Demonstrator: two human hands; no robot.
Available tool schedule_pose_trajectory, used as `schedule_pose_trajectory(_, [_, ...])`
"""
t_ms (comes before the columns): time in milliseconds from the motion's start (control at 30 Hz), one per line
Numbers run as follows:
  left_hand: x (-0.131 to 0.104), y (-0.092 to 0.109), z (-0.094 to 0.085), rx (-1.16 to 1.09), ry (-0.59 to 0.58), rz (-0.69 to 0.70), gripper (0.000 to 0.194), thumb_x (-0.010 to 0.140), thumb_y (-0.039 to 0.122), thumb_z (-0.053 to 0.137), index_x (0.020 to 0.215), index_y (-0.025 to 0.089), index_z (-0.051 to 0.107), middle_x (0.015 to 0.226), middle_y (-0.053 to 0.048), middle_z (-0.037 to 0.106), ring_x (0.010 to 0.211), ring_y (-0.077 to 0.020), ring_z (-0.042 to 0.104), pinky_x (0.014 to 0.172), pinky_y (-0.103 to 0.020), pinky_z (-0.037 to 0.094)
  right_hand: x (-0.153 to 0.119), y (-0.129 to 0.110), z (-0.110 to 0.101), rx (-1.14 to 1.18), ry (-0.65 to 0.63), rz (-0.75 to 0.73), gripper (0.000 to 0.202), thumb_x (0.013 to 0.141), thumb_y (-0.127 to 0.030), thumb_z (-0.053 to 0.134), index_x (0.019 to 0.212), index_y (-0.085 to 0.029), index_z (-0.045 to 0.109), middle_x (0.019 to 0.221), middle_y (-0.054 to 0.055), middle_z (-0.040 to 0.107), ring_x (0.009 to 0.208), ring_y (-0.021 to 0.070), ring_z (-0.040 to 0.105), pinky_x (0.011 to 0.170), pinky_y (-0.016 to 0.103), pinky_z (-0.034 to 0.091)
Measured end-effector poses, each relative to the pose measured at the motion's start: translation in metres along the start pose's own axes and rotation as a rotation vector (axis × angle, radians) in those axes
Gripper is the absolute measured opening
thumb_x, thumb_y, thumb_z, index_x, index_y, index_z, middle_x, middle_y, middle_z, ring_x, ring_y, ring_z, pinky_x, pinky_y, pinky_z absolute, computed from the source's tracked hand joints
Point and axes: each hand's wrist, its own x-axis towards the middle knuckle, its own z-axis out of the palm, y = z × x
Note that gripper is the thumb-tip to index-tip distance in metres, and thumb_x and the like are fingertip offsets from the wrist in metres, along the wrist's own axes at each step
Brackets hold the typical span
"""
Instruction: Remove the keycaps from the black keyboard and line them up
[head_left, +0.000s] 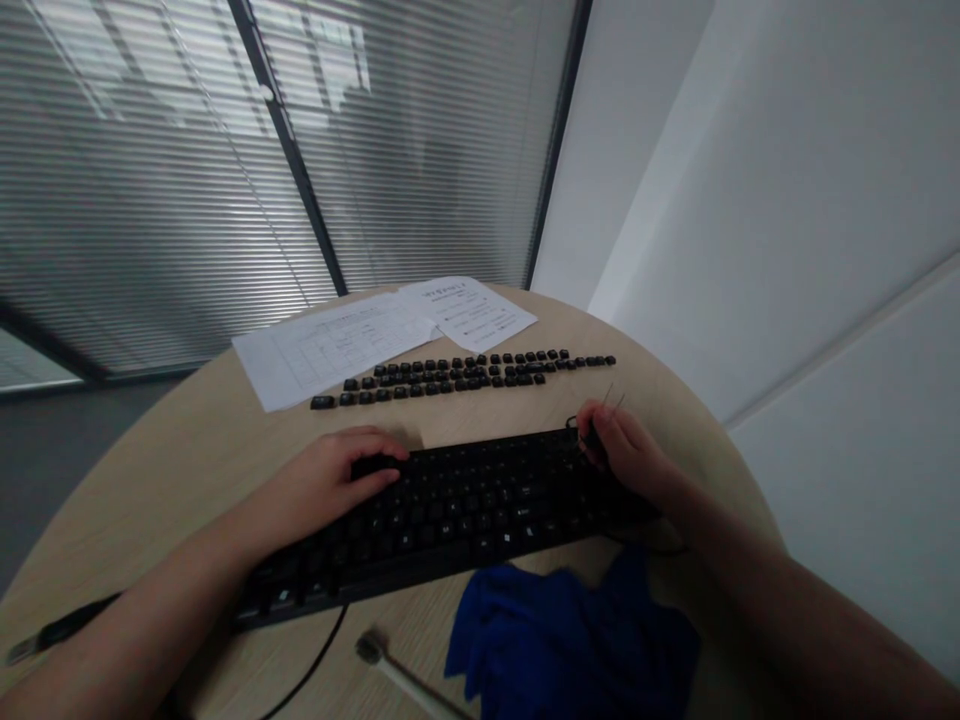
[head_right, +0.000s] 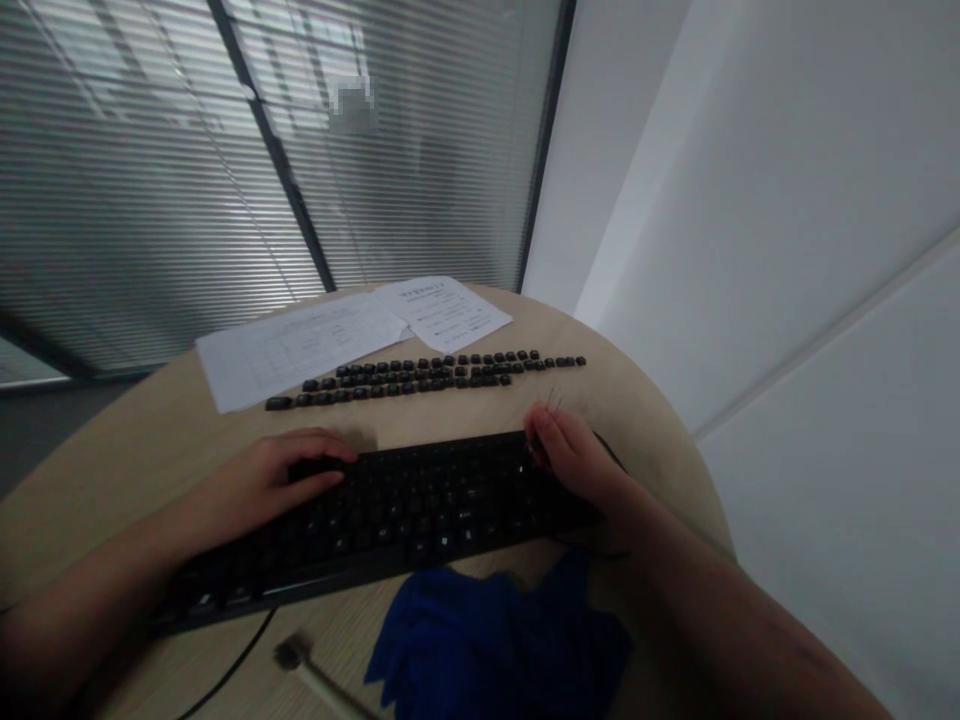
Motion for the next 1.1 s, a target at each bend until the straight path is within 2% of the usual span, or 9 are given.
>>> schedule_pose_trajectory(467, [0.001, 0.001, 0.0, 0.002, -0.002, 0.012, 0.027, 0.093, 0.041, 0.061, 0.108, 0.026, 0.076, 0.111, -0.008, 0.08, 0.102, -0.0283, 0.075, 0.095, -0.048, 0.058, -0.006, -0.001, -0.003, -0.167, -0.08, -0.089, 0.052, 0.106, -0.062, 0.037, 0.079, -0.023, 0.057, 0.063, -0.001, 0.056, 0.055, 0.0147, 0.05, 0.055, 0.028, 0.039])
schedule_pose_trajectory(633, [0.001, 0.0, 0.0, -0.013, -0.014, 0.005, 0.028, 0.093, 0.042, 0.061, 0.107, 0.025, 0.077, 0.11, -0.007, 0.08, 0.101, -0.0281, 0.075, 0.096, -0.047, 0.058, -0.006, -0.009, -0.002, -0.242, -0.085, -0.093, 0.038, 0.104, -0.048, 0.045, 0.078, -0.023, 0.058, 0.06, -0.002, 0.055, 0.054, 0.0148, 0.049, 0.057, 0.029, 0.038])
schedule_pose_trajectory(833, [0.002, -0.001, 0.001, -0.016, -0.006, 0.013, 0.027, 0.092, 0.043, 0.063, 0.108, 0.026, 0.077, 0.11, -0.007, 0.08, 0.1, -0.0276, 0.075, 0.096, -0.047, 0.058, -0.005, -0.014, 0.0, -0.311, -0.053, -0.1, 0.033, 0.099, -0.038, 0.046, 0.072, -0.023, 0.056, 0.057, -0.002, 0.054, 0.053, 0.0146, 0.049, 0.056, 0.029, 0.036])
schedule_pose_trajectory(967, [0.002, 0.001, 0.001, -0.023, 0.003, 0.01, 0.025, 0.091, 0.041, 0.062, 0.106, 0.026, 0.077, 0.109, -0.007, 0.081, 0.1, -0.0275, 0.075, 0.096, -0.047, 0.058, -0.006, -0.012, 0.001, -0.3, 0.003, -0.092, 0.035, 0.098, -0.04, 0.048, 0.068, -0.023, 0.054, 0.055, -0.002, 0.054, 0.052, 0.0142, 0.049, 0.055, 0.029, 0.037])
schedule_pose_trajectory(1100, [0.002, 0.001, 0.0, -0.027, 0.002, 0.014, 0.026, 0.091, 0.042, 0.063, 0.105, 0.026, 0.077, 0.107, -0.007, 0.081, 0.099, -0.028, 0.075, 0.094, -0.046, 0.059, -0.005, -0.008, 0.002, -0.194, 0.106, -0.04, 0.041, 0.102, -0.047, 0.044, 0.069, -0.023, 0.054, 0.055, -0.001, 0.054, 0.049, 0.014, 0.048, 0.051, 0.027, 0.038])
